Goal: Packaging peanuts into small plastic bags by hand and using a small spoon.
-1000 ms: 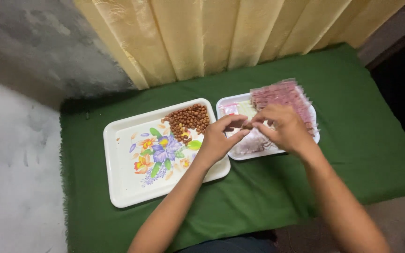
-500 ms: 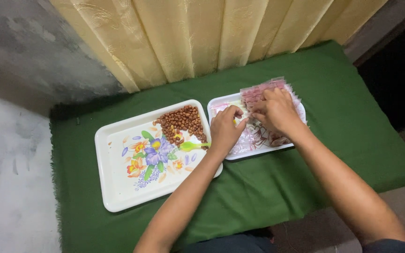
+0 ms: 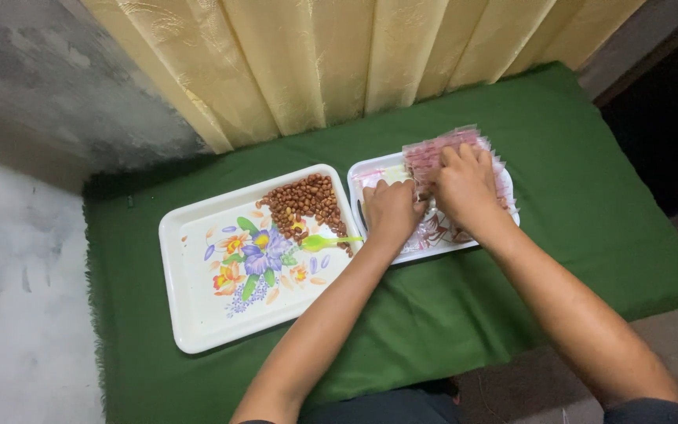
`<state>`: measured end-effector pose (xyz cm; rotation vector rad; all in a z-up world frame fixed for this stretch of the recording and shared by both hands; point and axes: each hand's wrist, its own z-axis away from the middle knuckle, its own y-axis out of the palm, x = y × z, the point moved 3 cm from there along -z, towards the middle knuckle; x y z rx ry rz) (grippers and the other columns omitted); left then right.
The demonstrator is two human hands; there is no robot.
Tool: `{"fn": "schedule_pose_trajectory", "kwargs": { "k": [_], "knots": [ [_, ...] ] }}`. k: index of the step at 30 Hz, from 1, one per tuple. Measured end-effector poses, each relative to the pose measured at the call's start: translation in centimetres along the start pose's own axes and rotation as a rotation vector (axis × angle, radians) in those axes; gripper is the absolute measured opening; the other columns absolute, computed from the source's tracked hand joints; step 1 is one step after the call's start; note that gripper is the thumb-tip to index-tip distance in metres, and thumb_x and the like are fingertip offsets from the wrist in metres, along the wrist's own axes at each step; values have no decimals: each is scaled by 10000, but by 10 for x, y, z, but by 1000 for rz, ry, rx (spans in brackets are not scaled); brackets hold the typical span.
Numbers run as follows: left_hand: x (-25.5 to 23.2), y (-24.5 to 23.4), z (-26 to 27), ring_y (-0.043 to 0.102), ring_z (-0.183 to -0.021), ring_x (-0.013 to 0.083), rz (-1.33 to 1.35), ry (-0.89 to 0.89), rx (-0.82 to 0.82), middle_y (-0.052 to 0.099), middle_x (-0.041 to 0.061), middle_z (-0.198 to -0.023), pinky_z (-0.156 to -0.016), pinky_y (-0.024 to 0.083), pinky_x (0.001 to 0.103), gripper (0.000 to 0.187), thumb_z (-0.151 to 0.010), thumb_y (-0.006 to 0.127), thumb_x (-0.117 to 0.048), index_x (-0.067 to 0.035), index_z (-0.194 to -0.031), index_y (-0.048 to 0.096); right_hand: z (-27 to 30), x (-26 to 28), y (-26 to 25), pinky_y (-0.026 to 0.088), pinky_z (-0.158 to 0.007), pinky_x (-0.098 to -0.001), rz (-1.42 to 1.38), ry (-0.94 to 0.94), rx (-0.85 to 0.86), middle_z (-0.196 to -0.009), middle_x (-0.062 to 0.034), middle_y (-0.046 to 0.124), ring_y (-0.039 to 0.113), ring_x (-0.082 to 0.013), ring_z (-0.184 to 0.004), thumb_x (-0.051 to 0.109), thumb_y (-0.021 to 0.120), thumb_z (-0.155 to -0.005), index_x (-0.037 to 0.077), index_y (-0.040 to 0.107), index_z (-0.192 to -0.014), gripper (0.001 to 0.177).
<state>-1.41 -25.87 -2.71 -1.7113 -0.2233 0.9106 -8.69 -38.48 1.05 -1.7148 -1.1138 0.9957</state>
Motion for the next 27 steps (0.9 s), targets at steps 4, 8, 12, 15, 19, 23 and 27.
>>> {"fn": "schedule_pose_trajectory", "kwargs": {
  "k": [4, 8, 12, 15, 19, 23, 27],
  "knots": [
    [-5, 10, -9, 642, -958, 327, -20, 10, 22, 718, 64, -845, -836, 395, 472, 310, -856, 680, -464, -164, -932, 686, 3, -5, 9, 384, -830, -404, 106, -7, -19, -923, 22, 583, 513, -213, -914, 332, 737, -777, 240, 732, -735, 101],
    [-5, 18, -11, 643, -990, 346, -30, 16, 33, 731, 81, -881, -840, 393, 487, 317, -857, 697, -438, -148, -986, 696, 5, -4, 4, 368, -781, -404, 101, -2, -24, -896, 25, 593, 519, -218, -912, 362, 726, -754, 269, 728, -719, 100],
    [-9, 0, -4, 649, -965, 350, -15, -7, 20, 722, 65, -840, -831, 396, 491, 296, -834, 731, -432, -151, -921, 699, 8, 0, -7, 423, -798, -420, 65, 28, -16, -914, 14, 618, 562, -234, -928, 412, 778, -730, 292, 767, -813, 146],
    [-6, -21, 3, 643, -977, 356, 45, -15, 15, 724, 63, -862, -851, 391, 494, 261, -821, 755, -393, -157, -898, 673, 8, 6, -38, 449, -799, -429, -23, 42, -11, -933, 11, 616, 571, -243, -942, 376, 826, -682, 257, 756, -876, 238],
    [15, -56, 12, 656, -948, 378, 94, -27, -20, 731, 82, -846, -837, 406, 493, 232, -837, 758, -361, -145, -871, 678, 16, 20, -51, 462, -770, -420, -115, -14, -15, -921, 14, 605, 599, -242, -924, 351, 787, -748, 231, 686, -848, 186],
    [56, -83, 22, 673, -907, 321, 181, -113, -98, 735, -15, -801, -816, 451, 467, 173, -840, 752, -362, -205, -862, 683, 28, 54, -49, 517, -739, -421, -290, -102, 23, -920, -33, 685, 683, -271, -871, 241, 803, -754, 224, 733, -1052, 307],
    [84, -126, 47, 690, -958, 308, 352, -156, -140, 750, 9, -870, -858, 521, 455, 156, -900, 704, -374, -220, -924, 699, 36, 73, -7, 566, -757, -473, -281, -67, 265, -964, -74, 727, 739, -333, -859, 183, 743, -795, 232, 679, -1249, 461]
  ]
}}
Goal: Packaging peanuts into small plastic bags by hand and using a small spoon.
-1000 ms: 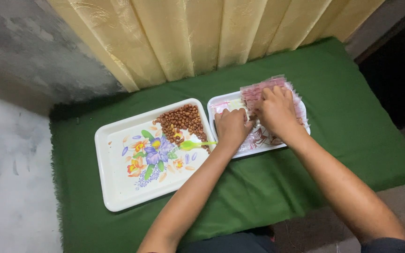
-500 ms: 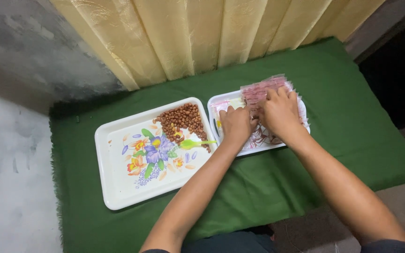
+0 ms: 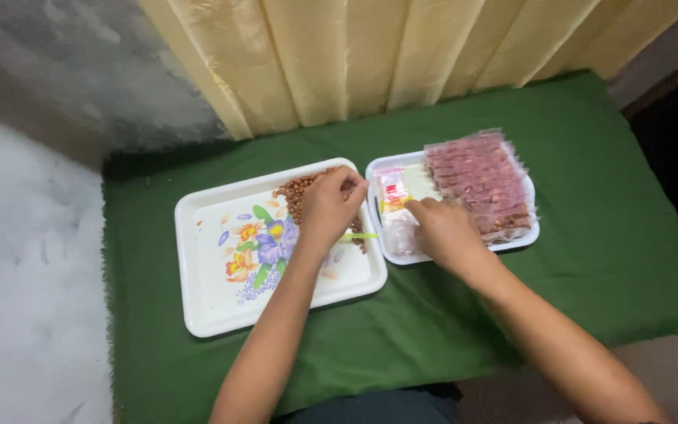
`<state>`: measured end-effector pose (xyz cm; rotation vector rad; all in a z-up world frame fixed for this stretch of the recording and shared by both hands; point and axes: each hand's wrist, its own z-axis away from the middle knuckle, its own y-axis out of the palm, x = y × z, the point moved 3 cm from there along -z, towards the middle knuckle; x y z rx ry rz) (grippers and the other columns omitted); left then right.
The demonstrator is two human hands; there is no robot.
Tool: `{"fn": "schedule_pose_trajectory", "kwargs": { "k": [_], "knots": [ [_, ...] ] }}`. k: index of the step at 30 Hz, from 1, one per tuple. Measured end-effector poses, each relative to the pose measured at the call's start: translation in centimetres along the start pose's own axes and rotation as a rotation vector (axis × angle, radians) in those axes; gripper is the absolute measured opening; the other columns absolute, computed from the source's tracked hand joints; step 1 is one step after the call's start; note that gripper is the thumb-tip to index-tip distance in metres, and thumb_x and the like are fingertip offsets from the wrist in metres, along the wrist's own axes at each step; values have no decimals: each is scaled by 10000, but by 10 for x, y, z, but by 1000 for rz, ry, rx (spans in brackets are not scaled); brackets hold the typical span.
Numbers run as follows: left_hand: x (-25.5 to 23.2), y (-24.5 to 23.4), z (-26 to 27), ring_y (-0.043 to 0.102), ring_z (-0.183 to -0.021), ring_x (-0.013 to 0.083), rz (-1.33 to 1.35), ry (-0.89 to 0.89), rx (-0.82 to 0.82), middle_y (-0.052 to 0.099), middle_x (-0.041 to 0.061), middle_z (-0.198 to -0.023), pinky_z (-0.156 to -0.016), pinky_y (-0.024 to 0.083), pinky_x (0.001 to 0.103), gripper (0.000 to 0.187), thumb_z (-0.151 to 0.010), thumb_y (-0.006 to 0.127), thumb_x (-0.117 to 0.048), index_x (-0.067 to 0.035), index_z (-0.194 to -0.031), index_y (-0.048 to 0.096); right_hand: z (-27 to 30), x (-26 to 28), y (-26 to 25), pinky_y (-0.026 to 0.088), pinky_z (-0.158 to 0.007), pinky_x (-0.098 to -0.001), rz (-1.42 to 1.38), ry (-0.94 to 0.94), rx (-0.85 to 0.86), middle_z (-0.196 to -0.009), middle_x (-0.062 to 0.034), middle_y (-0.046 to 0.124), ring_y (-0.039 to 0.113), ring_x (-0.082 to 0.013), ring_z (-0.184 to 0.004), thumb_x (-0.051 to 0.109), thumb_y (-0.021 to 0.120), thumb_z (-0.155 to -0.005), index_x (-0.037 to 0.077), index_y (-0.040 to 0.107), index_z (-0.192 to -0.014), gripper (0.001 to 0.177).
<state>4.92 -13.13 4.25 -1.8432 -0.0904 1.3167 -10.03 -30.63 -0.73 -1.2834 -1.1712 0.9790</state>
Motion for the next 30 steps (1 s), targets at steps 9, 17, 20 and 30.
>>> {"fn": "schedule_pose_trajectory", "kwargs": {
  "k": [9, 17, 20, 30],
  "knots": [
    [34, -34, 32, 707, -926, 217, 125, -92, 24, 765, -1, -886, -884, 545, 370, 115, -916, 710, -336, -231, -960, 720, -4, 12, -3, 570, -840, -481, -70, 88, 197, -1017, -76, 736, 754, -339, -952, 185, 753, -821, 214, 649, -1339, 530],
    [31, -34, 39, 690, -887, 171, 249, -25, 37, 750, 30, -879, -837, 552, 317, 123, -947, 708, -286, -184, -1008, 739, -2, 16, -39, 563, -796, -530, -390, 150, 26, -821, -79, 681, 714, -394, -873, 182, 771, -803, 229, 730, -1153, 355],
    [31, -35, 41, 685, -892, 173, 281, -44, 55, 748, 42, -896, -817, 555, 315, 146, -952, 703, -289, -178, -1036, 748, -1, 15, -51, 559, -764, -479, -470, 212, 11, -773, -74, 700, 703, -349, -791, 171, 776, -823, 227, 753, -1122, 306],
    [28, -24, 51, 719, -942, 234, 341, -40, 143, 770, 79, -965, -829, 572, 365, 187, -919, 720, -258, -191, -1089, 754, -1, 9, -73, 546, -730, -444, -518, 338, 3, -795, -51, 748, 686, -295, -730, 166, 733, -866, 226, 778, -1078, 225]
  ]
}}
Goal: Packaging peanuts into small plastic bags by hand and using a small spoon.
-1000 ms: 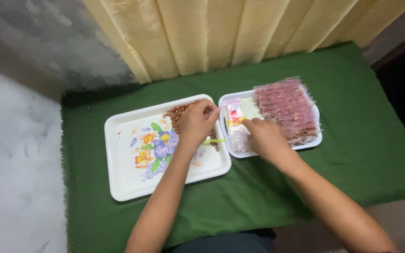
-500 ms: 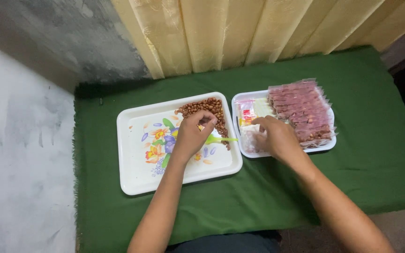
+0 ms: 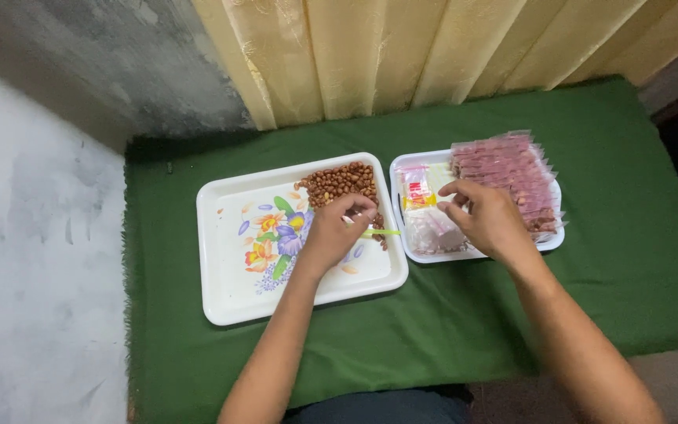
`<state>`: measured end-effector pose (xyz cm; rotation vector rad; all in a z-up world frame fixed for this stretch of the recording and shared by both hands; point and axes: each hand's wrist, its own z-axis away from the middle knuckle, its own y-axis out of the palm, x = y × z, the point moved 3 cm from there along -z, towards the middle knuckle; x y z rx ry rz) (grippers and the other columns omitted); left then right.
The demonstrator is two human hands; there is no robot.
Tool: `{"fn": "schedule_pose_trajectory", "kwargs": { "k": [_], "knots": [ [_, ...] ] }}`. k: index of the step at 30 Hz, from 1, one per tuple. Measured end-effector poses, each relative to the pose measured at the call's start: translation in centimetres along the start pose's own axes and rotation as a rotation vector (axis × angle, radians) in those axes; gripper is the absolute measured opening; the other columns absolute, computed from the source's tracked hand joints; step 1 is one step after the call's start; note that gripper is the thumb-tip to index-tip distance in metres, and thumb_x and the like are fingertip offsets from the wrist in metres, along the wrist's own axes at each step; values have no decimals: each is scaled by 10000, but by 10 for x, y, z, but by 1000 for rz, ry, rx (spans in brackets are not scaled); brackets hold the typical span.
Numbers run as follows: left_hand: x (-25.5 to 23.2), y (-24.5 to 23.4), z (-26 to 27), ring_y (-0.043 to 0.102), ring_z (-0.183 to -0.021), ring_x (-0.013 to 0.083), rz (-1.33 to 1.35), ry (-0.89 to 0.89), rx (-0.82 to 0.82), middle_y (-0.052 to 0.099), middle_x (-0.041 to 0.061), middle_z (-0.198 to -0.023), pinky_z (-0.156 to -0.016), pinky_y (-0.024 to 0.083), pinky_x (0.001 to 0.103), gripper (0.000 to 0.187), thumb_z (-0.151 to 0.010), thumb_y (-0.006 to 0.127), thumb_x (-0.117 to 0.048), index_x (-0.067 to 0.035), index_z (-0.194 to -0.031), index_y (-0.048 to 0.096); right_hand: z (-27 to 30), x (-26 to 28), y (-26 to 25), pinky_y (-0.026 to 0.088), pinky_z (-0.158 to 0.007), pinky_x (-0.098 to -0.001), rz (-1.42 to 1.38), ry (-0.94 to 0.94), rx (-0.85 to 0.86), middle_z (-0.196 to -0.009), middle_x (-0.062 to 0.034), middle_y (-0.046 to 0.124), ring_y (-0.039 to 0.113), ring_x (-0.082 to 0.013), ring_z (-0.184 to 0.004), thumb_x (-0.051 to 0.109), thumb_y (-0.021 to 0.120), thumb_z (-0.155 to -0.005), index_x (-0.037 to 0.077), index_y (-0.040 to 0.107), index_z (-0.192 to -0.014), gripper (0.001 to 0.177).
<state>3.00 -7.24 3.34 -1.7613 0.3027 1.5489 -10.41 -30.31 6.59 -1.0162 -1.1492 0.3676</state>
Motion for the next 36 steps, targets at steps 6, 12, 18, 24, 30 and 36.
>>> {"fn": "schedule_pose_trajectory", "kwargs": {
  "k": [6, 12, 18, 24, 30, 36],
  "knots": [
    [-21, 29, 5, 676, -986, 291, 198, 34, 94, 728, 190, -1116, -866, 549, 370, 596, -812, 855, -326, -117, -1328, 643, -5, -17, -2, 536, -674, -407, -110, 14, -55, -833, -49, 716, 639, -242, -671, 156, 755, -884, 248, 774, -1174, 304],
    [-23, 66, 9, 669, -975, 181, 301, 281, -87, 712, 105, -1128, -852, 541, 272, 749, -743, 907, -337, -119, -1392, 604, 8, 8, 22, 468, -537, -205, -750, -75, -113, -758, -44, 662, 505, -57, -594, 97, 743, -937, 159, 687, -1311, 383],
    [-33, 51, 17, 690, -921, 159, 297, 389, -202, 722, 41, -1080, -806, 566, 261, 542, -780, 881, -367, -153, -1252, 724, 28, 42, 55, 405, -526, -150, -1125, -10, -127, -739, -67, 644, 526, -46, -633, 110, 672, -970, 36, 607, -1349, 392],
    [-16, 38, 23, 690, -955, 187, 274, 413, -267, 721, 41, -1117, -838, 570, 305, 471, -824, 844, -405, -141, -1199, 735, 29, 47, 90, 473, -557, -170, -1368, 82, -10, -816, -57, 623, 580, -71, -710, 117, 636, -985, -4, 561, -1375, 415],
    [-16, 29, 31, 697, -973, 222, 288, 443, -292, 751, 62, -1111, -866, 557, 345, 501, -803, 860, -395, -117, -1201, 736, 29, 48, 116, 520, -663, -234, -1459, 178, 87, -1016, -115, 700, 602, -103, -799, 111, 637, -971, 66, 597, -1295, 329],
    [-16, 22, 35, 690, -957, 223, 275, 475, -331, 765, 65, -1112, -881, 545, 372, 546, -770, 878, -429, -111, -1191, 738, 30, 38, 135, 535, -643, -225, -1501, 184, 122, -1092, -155, 676, 597, -132, -842, 163, 669, -953, 40, 589, -1328, 402]
  ]
}}
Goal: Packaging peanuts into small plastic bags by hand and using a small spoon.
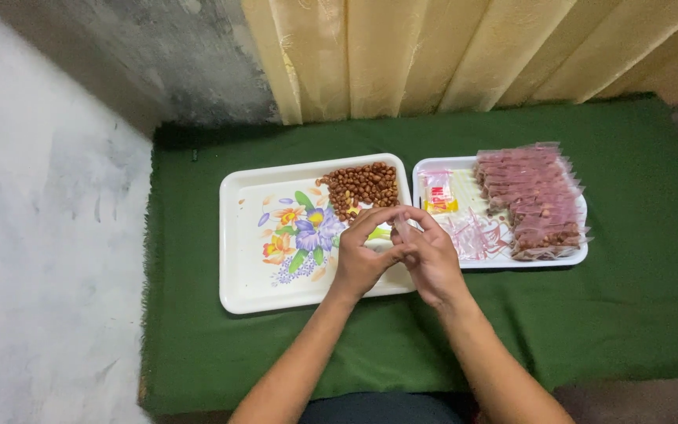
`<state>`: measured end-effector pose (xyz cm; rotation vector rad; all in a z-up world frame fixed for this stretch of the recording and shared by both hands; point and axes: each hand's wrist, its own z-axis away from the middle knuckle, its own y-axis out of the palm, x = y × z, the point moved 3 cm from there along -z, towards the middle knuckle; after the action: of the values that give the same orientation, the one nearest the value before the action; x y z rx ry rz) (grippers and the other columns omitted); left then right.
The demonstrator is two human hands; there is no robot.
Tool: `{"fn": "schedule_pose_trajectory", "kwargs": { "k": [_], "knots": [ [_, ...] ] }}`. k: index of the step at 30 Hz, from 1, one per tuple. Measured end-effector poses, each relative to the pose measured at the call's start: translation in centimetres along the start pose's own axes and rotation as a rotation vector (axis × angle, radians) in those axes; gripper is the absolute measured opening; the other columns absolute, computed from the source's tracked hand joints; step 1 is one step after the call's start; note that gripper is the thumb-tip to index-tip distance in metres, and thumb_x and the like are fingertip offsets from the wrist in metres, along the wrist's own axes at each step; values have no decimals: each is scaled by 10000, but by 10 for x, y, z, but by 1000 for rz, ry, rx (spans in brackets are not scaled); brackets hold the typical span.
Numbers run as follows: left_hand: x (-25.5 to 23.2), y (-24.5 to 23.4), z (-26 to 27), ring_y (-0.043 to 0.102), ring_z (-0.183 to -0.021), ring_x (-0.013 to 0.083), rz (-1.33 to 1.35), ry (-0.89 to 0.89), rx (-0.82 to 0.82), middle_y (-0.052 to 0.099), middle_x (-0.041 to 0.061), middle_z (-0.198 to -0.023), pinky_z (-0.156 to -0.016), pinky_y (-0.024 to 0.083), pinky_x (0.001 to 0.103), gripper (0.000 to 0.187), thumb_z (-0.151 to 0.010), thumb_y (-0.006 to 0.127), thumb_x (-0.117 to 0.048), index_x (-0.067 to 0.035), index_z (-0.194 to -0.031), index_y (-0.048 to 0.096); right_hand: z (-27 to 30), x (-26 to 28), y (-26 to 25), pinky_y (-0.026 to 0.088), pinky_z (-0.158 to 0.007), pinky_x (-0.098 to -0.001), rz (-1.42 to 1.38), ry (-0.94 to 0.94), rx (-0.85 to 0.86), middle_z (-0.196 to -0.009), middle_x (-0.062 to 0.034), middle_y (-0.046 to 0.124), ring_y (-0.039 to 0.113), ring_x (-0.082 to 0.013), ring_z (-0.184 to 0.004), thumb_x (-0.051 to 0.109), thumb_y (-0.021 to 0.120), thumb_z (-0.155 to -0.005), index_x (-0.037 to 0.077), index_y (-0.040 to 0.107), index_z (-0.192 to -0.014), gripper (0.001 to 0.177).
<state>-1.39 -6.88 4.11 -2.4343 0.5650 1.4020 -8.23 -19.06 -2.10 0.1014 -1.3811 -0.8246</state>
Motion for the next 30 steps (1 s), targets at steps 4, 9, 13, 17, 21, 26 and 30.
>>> {"fn": "schedule_pose_trajectory", "kwargs": {
  "k": [4, 9, 13, 17, 21, 26, 30],
  "knots": [
    [-5, -6, 0, 697, -965, 239, 5, 14, -16, 769, 68, -1098, -912, 532, 386, 532, -773, 872, -435, -115, -1179, 744, 3, 10, 15, 503, -608, -180, 11, -23, 8, -1052, -130, 681, 566, -79, -755, 170, 664, -956, 49, 605, -1314, 383],
    [-11, -19, -5, 711, -950, 258, -81, 61, -43, 772, 50, -1055, -914, 522, 383, 456, -770, 897, -328, -137, -1160, 757, 11, 29, 26, 472, -570, -175, 235, -171, -68, -967, -121, 689, 557, -44, -638, 148, 601, -992, 4, 632, -1306, 346],
    [-9, -30, -10, 698, -962, 261, -189, 122, -28, 759, 30, -1030, -930, 508, 401, 466, -761, 901, -328, -163, -1173, 758, 12, 40, 23, 484, -621, -237, 351, -323, -79, -1005, -187, 701, 544, -106, -680, 191, 654, -981, -10, 637, -1306, 382],
    [-12, -35, -12, 670, -971, 229, -412, 214, 25, 728, -34, -1003, -988, 458, 412, 469, -766, 885, -357, -223, -1195, 749, 20, 58, 32, 525, -694, -284, 517, -446, -9, -1018, -187, 736, 577, -142, -742, 122, 720, -932, 3, 662, -1272, 365],
    [-23, -35, -14, 650, -970, 206, -525, 283, 77, 699, -56, -971, -1008, 442, 429, 446, -774, 866, -352, -236, -1185, 741, 14, 57, 25, 528, -684, -258, 567, -438, 18, -933, -119, 747, 593, -101, -713, 65, 811, -862, 19, 699, -1207, 366],
    [-17, -39, -12, 666, -957, 211, -377, 152, 114, 724, -41, -969, -985, 457, 404, 543, -734, 892, -397, -241, -1229, 730, 11, 54, 20, 520, -654, -257, 552, -430, 24, -895, -127, 737, 578, -93, -670, 27, 822, -839, 10, 698, -1167, 351],
    [4, -42, -4, 687, -922, 146, -58, -207, 118, 785, -12, -902, -901, 486, 307, 499, -709, 924, -351, -207, -1158, 762, 14, 56, 23, 504, -625, -255, 531, -425, 36, -853, -134, 737, 557, -94, -626, 4, 856, -795, -1, 696, -1136, 377]
  ]
}}
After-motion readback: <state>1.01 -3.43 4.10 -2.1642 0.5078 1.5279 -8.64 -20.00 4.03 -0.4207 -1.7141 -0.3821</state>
